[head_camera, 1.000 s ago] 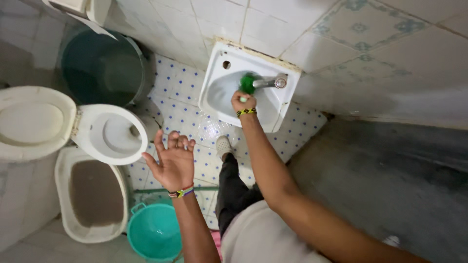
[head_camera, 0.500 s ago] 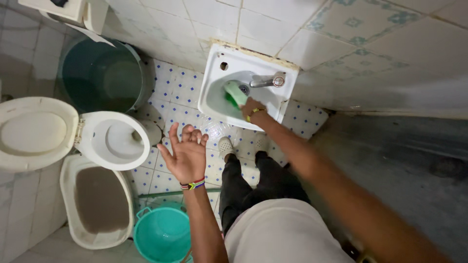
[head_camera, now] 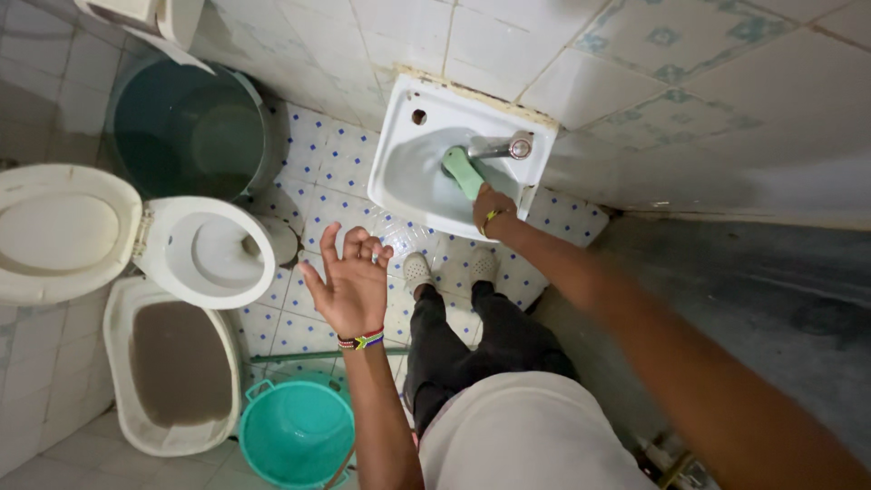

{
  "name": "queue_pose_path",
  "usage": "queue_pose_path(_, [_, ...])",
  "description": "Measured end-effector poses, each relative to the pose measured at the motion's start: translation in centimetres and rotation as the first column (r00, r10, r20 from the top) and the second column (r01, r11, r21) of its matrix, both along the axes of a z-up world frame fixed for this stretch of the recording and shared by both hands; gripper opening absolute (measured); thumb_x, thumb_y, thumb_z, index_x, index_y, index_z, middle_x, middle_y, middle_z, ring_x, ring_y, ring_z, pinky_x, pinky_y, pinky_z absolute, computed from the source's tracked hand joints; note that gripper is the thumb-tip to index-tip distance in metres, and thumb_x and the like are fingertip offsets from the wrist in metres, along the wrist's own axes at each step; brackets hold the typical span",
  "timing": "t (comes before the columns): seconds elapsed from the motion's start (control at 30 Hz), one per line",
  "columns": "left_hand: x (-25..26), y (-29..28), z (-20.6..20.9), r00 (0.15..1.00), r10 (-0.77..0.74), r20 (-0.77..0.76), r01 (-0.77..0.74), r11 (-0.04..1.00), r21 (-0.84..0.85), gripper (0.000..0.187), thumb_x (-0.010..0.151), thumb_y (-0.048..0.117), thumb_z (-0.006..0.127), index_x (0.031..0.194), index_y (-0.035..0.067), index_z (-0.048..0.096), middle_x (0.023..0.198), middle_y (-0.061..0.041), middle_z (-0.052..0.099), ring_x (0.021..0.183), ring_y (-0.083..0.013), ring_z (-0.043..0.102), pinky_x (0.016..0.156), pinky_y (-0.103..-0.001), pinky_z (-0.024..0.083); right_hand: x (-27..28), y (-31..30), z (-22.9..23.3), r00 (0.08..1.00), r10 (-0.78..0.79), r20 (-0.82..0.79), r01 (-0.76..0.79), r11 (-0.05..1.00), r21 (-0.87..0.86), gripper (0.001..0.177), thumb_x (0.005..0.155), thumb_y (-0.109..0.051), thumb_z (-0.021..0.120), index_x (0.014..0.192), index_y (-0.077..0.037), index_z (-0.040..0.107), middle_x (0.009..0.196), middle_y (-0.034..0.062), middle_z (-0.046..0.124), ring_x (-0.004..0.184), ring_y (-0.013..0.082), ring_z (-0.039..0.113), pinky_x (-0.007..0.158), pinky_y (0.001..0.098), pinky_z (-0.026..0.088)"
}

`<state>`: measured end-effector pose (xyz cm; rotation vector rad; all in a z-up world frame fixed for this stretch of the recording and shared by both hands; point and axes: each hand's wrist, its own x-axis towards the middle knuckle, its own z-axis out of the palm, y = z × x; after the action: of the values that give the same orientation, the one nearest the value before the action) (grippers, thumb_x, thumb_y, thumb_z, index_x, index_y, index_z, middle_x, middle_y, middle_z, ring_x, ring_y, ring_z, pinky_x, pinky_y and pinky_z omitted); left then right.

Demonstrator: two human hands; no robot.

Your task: The person cleans a small white sink by hand with a green sponge, scrubbing the interior and the rim.

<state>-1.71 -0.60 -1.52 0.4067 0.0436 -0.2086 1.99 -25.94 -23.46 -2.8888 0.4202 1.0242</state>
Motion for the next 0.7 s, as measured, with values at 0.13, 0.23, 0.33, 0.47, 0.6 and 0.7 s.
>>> queue_pose_path(0.13, [-1.2,-0.3,-0.6,1.000,0.011,-0.007,-0.012,0.998,-0.060,0.056,0.097,0.055,0.035,0.131,0.012,0.047,0.114,-0.012,0.057,0.096,-0.0234,0.050,0.090,-0.042,0.040,1.4,-1.3,0.9,0.924,-0.286,-0.252,0.354,0.889,0.288,0.041,0.095,-0.037,0.039,0.105,0.000,0.055,0.086,0.0191,0.066,0.077,0.0335,0.069,0.065,0.0445,0.055])
queue_pose_path(0.23, [-1.9,-0.9,-1.3,0.999,-0.008,-0.053,0.002,0.993,-0.117,0.056,0.096,0.056,0.035,0.130,0.012,0.046,0.113,-0.011,0.057,0.096,-0.0235,0.051,0.089,-0.042,0.039,2.2,-2.0,-0.2,0.887,-0.370,-0.278,0.449,0.834,0.322,0.053,0.097,-0.044,0.034,0.100,0.001,0.060,0.086,0.0210,0.066,0.077,0.0352,0.068,0.069,0.0451,0.053])
queue_pose_path(0.33, [-3.6,-1.3,-2.0,0.994,0.002,-0.112,-0.021,0.985,-0.170,0.055,0.098,0.055,0.036,0.130,0.012,0.046,0.112,-0.010,0.057,0.095,-0.0238,0.051,0.089,-0.042,0.038,2.0,-3.2,-3.5,0.981,-0.181,0.067,0.154,0.944,0.292,0.052,0.095,-0.046,0.035,0.091,-0.003,0.063,0.083,0.0201,0.066,0.074,0.0351,0.067,0.065,0.0447,0.053])
queue_pose_path(0.47, [-7.0,-1.0,-2.7,0.981,0.053,-0.186,-0.076,0.990,-0.120,0.055,0.096,0.055,0.038,0.129,0.013,0.048,0.110,-0.008,0.058,0.095,-0.0231,0.051,0.090,-0.043,0.037,-1.2,-6.1,-4.9,0.930,0.068,0.362,-0.116,0.987,0.112,0.036,0.090,-0.041,0.047,0.097,-0.007,0.056,0.082,0.0169,0.066,0.073,0.0355,0.065,0.063,0.0464,0.051])
queue_pose_path(0.6, [-9.3,-0.9,-3.4,0.980,0.089,-0.175,-0.115,0.983,-0.144,0.055,0.095,0.056,0.038,0.129,0.014,0.048,0.111,-0.007,0.058,0.096,-0.0228,0.051,0.090,-0.043,0.038,-2.4,-6.1,-3.9,0.937,0.113,0.332,-0.140,0.989,0.057,0.035,0.090,-0.038,0.052,0.103,-0.006,0.048,0.087,0.0155,0.066,0.074,0.0330,0.066,0.065,0.0448,0.052])
queue_pose_path(0.7, [-11.0,-1.6,-4.0,0.976,0.115,-0.184,-0.150,0.970,-0.190,0.055,0.096,0.056,0.038,0.130,0.014,0.048,0.111,-0.007,0.058,0.097,-0.0234,0.051,0.091,-0.044,0.039,-3.3,-5.2,-3.7,0.965,0.146,0.219,-0.157,0.987,0.033,0.034,0.095,-0.036,0.049,0.109,-0.005,0.047,0.087,0.0157,0.068,0.077,0.0323,0.067,0.069,0.0429,0.052])
